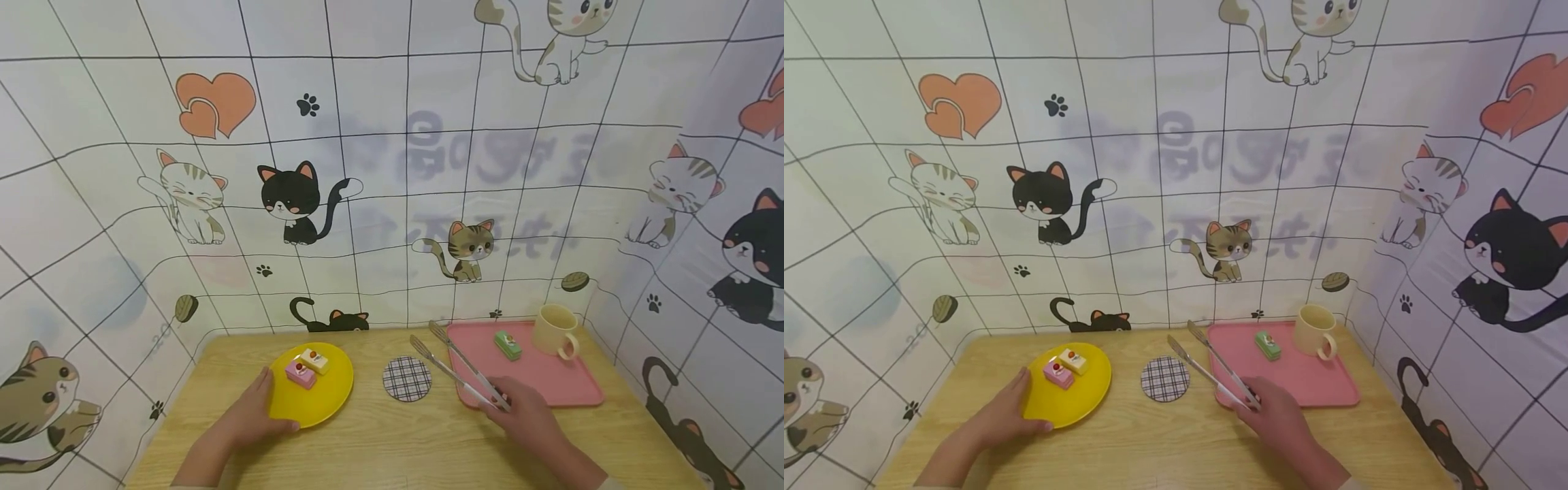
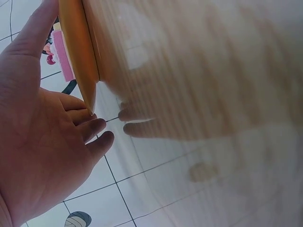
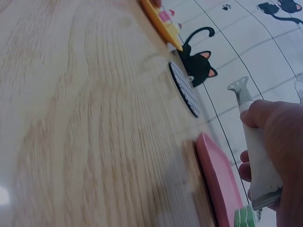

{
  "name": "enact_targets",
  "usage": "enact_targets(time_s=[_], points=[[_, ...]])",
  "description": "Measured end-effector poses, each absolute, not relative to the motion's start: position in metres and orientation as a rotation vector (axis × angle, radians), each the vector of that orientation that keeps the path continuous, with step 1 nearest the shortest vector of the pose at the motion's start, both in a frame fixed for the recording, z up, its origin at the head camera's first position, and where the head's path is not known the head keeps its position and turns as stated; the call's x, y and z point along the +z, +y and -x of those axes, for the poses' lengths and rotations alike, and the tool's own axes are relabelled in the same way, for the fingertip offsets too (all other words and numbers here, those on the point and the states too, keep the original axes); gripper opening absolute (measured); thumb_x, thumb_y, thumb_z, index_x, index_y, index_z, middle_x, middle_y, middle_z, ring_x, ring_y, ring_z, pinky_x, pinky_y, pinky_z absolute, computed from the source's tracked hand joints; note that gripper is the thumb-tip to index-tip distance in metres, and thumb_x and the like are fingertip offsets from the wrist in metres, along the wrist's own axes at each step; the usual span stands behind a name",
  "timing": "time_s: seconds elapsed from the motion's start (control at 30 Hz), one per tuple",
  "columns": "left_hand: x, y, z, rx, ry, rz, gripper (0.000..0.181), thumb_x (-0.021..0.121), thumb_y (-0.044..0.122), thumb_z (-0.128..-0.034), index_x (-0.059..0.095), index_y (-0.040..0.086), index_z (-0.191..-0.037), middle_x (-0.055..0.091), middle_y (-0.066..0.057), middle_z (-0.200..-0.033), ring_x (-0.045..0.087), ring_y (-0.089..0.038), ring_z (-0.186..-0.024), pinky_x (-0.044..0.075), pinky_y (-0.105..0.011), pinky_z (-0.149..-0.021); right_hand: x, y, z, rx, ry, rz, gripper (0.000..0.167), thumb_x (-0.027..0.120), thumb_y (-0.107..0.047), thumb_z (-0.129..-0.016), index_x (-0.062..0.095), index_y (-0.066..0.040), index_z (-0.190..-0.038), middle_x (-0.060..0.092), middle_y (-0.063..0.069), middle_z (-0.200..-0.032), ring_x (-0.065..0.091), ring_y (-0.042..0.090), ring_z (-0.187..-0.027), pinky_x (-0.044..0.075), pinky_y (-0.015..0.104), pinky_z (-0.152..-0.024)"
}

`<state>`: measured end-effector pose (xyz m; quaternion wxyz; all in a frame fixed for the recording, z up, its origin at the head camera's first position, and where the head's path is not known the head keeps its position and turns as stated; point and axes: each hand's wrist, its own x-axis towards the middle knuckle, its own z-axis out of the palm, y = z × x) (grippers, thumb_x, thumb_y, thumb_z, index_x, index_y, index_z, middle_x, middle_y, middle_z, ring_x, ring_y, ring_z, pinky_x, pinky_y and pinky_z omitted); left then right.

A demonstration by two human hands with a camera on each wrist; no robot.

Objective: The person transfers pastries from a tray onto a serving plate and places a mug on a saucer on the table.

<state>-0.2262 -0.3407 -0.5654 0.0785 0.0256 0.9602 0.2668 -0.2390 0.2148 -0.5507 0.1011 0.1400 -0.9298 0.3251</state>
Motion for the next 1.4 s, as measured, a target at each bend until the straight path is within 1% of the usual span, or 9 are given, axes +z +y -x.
enact_targets(time_s=[0.13,0.23,0.53,0.7,0.87,0.93,1.1,1.23,1.4], points=[[-0.563,-0.34,0.226,0.799,2.873,-0.071,0.148,0.095,0.067,-0.075,0.016,-0.017,-0.168,0.011,-0.041,-0.175,0.022,-0.062,-0.16,0.024,-0.071,-0.129,-0.547,0.232,0.235,0.955,-2.751,-0.364,0.039,0.091,-0.027,-0.095,0.079,-0.013,-0.13,0.066,-0.017,-0.089,0.056,0.006,-0.078,0.051,0.028,-0.07],[-0.563,-0.34,0.226,0.795,2.876,-0.077,0.148,0.095,0.067,-0.0752,0.016,-0.018,-0.167,0.011,-0.041,-0.175,0.022,-0.062,-0.16,0.024,-0.071,-0.129,-0.547,0.245,0.234,0.923,-2.763,-0.321,0.04,0.089,-0.029,-0.097,0.079,-0.012,-0.131,0.067,-0.016,-0.091,0.056,0.008,-0.08,0.05,0.028,-0.069],[-0.561,-0.339,0.224,0.796,2.886,-0.099,0.147,0.095,0.066,-0.0759,0.017,-0.019,-0.167,0.011,-0.043,-0.174,0.022,-0.063,-0.159,0.024,-0.071,-0.128,-0.55,0.281,0.234,0.804,-2.76,-0.237,0.04,0.09,-0.03,-0.096,0.079,-0.009,-0.128,0.069,-0.008,-0.094,0.056,0.013,-0.079,0.05,0.033,-0.067],[-0.561,-0.34,0.223,0.786,2.883,-0.091,0.147,0.095,0.067,-0.0757,0.017,-0.019,-0.167,0.012,-0.043,-0.174,0.023,-0.063,-0.159,0.024,-0.071,-0.128,-0.551,0.297,0.234,0.794,-2.801,-0.166,0.039,0.088,-0.032,-0.097,0.078,-0.008,-0.126,0.068,-0.005,-0.092,0.053,0.014,-0.074,0.045,0.032,-0.062],[-0.561,-0.34,0.225,0.785,2.879,-0.083,0.147,0.095,0.067,-0.0758,0.017,-0.018,-0.167,0.012,-0.043,-0.174,0.023,-0.063,-0.159,0.025,-0.072,-0.128,-0.552,0.311,0.236,0.812,-2.853,-0.094,0.042,0.087,-0.034,-0.098,0.078,-0.007,-0.129,0.068,-0.003,-0.092,0.052,0.016,-0.071,0.043,0.032,-0.059],[-0.561,-0.34,0.225,0.783,2.877,-0.081,0.147,0.095,0.067,-0.0761,0.017,-0.018,-0.167,0.012,-0.042,-0.175,0.023,-0.062,-0.159,0.025,-0.071,-0.129,-0.552,0.316,0.236,0.836,-2.873,-0.072,0.043,0.086,-0.035,-0.099,0.077,-0.006,-0.13,0.066,-0.002,-0.089,0.051,0.016,-0.069,0.042,0.031,-0.057],[-0.561,-0.34,0.224,0.798,2.884,-0.109,0.146,0.095,0.065,-0.077,0.016,-0.02,-0.166,0.012,-0.044,-0.174,0.023,-0.063,-0.159,0.025,-0.071,-0.129,-0.553,0.324,0.235,0.831,-2.899,-0.056,0.04,0.085,-0.033,-0.099,0.077,-0.005,-0.127,0.061,-0.003,-0.082,0.049,0.017,-0.066,0.04,0.032,-0.056],[-0.559,-0.34,0.224,0.817,2.895,-0.142,0.144,0.096,0.061,-0.0777,0.017,-0.021,-0.165,0.013,-0.045,-0.173,0.023,-0.063,-0.159,0.025,-0.071,-0.129,-0.554,0.328,0.235,0.783,-2.893,-0.073,0.036,0.087,-0.03,-0.097,0.078,-0.005,-0.122,0.065,-0.004,-0.085,0.051,0.017,-0.071,0.041,0.034,-0.061],[-0.559,-0.339,0.224,0.804,2.899,-0.138,0.144,0.096,0.061,-0.0777,0.017,-0.021,-0.166,0.014,-0.044,-0.173,0.024,-0.062,-0.159,0.026,-0.07,-0.129,-0.556,0.331,0.238,0.797,-2.92,-0.062,0.035,0.087,-0.032,-0.097,0.079,-0.005,-0.117,0.066,-0.005,-0.084,0.051,0.017,-0.071,0.042,0.034,-0.061]])
